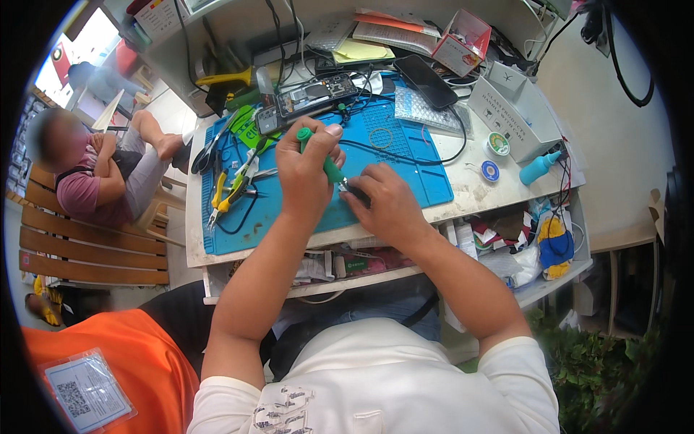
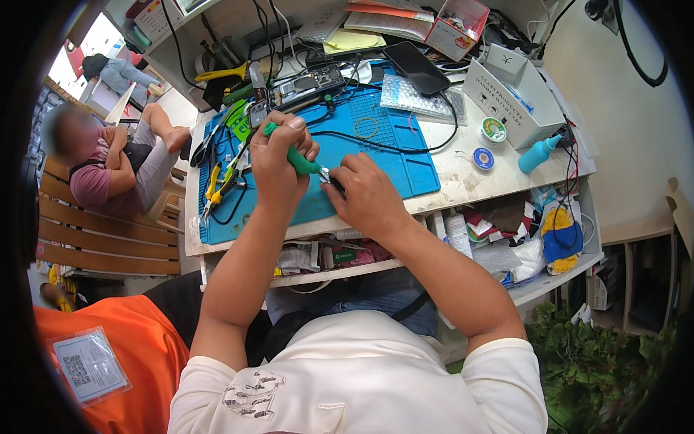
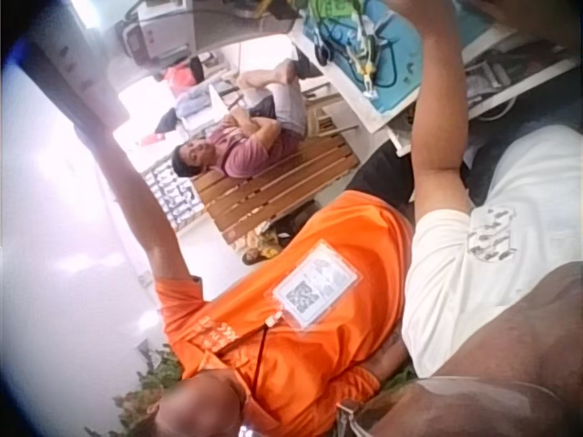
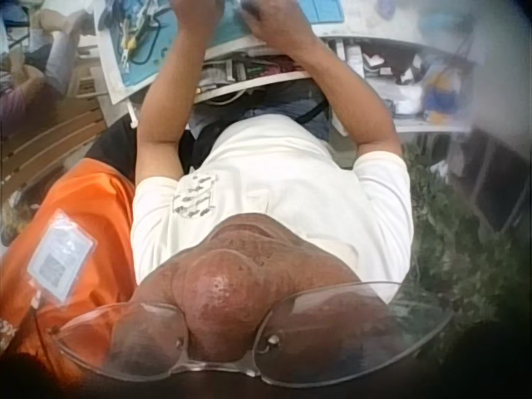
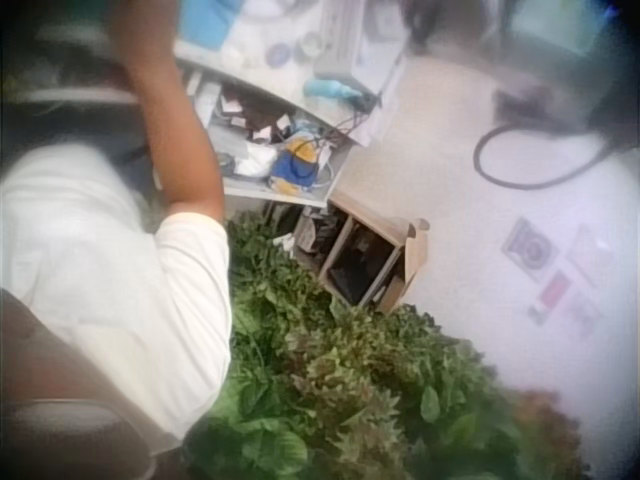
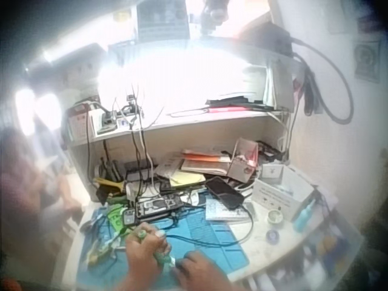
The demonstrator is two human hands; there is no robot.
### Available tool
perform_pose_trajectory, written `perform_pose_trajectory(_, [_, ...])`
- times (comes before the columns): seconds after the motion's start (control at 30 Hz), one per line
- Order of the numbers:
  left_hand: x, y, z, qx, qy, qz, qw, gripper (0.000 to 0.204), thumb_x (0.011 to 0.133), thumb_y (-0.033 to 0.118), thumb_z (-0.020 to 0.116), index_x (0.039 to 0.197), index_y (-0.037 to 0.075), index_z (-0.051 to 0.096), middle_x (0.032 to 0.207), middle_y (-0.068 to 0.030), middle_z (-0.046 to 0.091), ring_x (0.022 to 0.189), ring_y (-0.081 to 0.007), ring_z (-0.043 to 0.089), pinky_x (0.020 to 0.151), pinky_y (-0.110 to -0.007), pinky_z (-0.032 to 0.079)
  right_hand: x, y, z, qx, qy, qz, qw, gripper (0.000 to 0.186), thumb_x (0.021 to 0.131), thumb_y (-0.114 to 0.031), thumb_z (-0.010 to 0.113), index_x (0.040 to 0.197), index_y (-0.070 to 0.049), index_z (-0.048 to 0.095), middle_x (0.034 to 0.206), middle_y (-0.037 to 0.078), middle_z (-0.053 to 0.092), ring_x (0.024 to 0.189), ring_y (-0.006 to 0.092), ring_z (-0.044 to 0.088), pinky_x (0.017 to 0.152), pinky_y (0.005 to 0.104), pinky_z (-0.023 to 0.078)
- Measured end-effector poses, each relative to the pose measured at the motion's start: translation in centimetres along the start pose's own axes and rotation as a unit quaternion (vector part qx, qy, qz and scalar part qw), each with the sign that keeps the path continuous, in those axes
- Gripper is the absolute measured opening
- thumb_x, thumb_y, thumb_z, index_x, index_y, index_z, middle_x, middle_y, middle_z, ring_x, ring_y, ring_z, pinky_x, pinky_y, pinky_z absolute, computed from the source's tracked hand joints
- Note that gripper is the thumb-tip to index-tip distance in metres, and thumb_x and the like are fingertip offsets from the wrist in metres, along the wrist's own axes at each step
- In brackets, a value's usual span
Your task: The person uses a soldering iron and a heat gun to repair a circuit board from a disassembled smartphone on a workbench. They handle the board and components with tweezers and their hands, then place the board back into the smartphone frame.
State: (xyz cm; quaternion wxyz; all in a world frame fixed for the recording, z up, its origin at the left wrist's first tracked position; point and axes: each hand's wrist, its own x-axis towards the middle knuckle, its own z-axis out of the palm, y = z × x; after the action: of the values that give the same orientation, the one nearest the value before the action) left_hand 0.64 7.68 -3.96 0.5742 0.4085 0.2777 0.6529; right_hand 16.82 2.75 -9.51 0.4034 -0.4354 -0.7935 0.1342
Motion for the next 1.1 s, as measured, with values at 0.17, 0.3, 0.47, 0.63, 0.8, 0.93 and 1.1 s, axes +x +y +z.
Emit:
perform_pose_trajectory(0.17, [-0.6,-1.1,1.0,0.019,-0.043,0.04,0.998,0.019,0.101,0.012,0.075,0.088,0.006,0.063,0.071,-0.0009,0.05,0.061,-0.0135,0.048,0.057,-0.033,0.045,0.0,-0.3,-0.3,-0.006,0.007,-0.007,1.0,0.017,0.096,-0.014,0.084,0.1,0.002,0.078,0.097,0.015,0.067,0.097,0.0355,0.065,0.087,0.0469,0.057])
perform_pose_trajectory(0.3, [-0.4,0.5,-1.0,0.083,-0.036,-0.042,0.995,0.019,0.103,0.018,0.078,0.093,0.005,0.067,0.075,-0.0041,0.055,0.069,-0.0167,0.055,0.066,-0.035,0.05,0.0,0.1,0.0,-0.007,0.014,-0.024,1.0,0.016,0.096,-0.013,0.083,0.1,0.001,0.078,0.095,0.015,0.067,0.096,0.0356,0.066,0.086,0.0472,0.057])
perform_pose_trajectory(0.47, [-0.1,7.3,-2.7,0.479,-0.024,0.091,0.873,0.027,0.1,0.024,0.082,0.111,0.002,0.072,0.095,-0.0105,0.07,0.087,-0.023,0.068,0.083,-0.037,0.056,-0.1,0.1,0.3,0.018,0.039,-0.02,0.999,0.012,0.098,-0.01,0.081,0.098,0.002,0.078,0.09,0.015,0.069,0.09,0.0374,0.067,0.084,0.0486,0.057])
perform_pose_trajectory(0.63, [-3.5,10.9,-7.0,0.682,-0.11,-0.068,0.72,0.037,0.096,0.028,0.085,0.12,0.003,0.072,0.115,-0.0157,0.073,0.109,-0.0343,0.072,0.098,-0.043,0.055,1.1,0.9,-0.9,0.094,-0.011,0.076,0.993,0.013,0.1,-0.008,0.076,0.103,0.002,0.082,0.092,0.02,0.077,0.087,0.0423,0.073,0.081,0.051,0.059])
perform_pose_trajectory(0.8, [-6.3,10.4,-9.9,0.757,-0.139,-0.013,0.638,0.042,0.088,0.024,0.094,0.123,0.008,0.076,0.121,-0.0161,0.074,0.115,-0.0387,0.071,0.1,-0.047,0.056,2.0,0.0,-3.8,0.096,-0.126,0.152,0.976,0.022,0.099,-0.011,0.078,0.117,0.0,0.085,0.1,0.024,0.082,0.09,0.0402,0.079,0.084,0.046,0.062])
perform_pose_trajectory(0.93, [-6.7,10.0,-10.3,0.752,-0.121,0.085,0.643,0.057,0.076,0.014,0.099,0.129,0.01,0.078,0.128,-0.0129,0.073,0.122,-0.0373,0.069,0.104,-0.047,0.056,1.8,0.6,-4.5,0.116,-0.14,0.183,0.966,0.024,0.099,-0.013,0.081,0.119,-0.001,0.085,0.102,0.023,0.083,0.091,0.0375,0.081,0.086,0.0427,0.063])
perform_pose_trajectory(1.1, [-6.0,9.4,-9.0,0.733,-0.16,0.185,0.635,0.068,0.072,0.006,0.099,0.136,0.01,0.077,0.135,-0.0133,0.071,0.126,-0.0372,0.068,0.106,-0.047,0.057,2.0,0.5,-5.5,0.055,-0.137,0.17,0.974,0.022,0.098,-0.01,0.078,0.116,0.001,0.085,0.104,0.025,0.083,0.097,0.0409,0.081,0.092,0.0467,0.064])
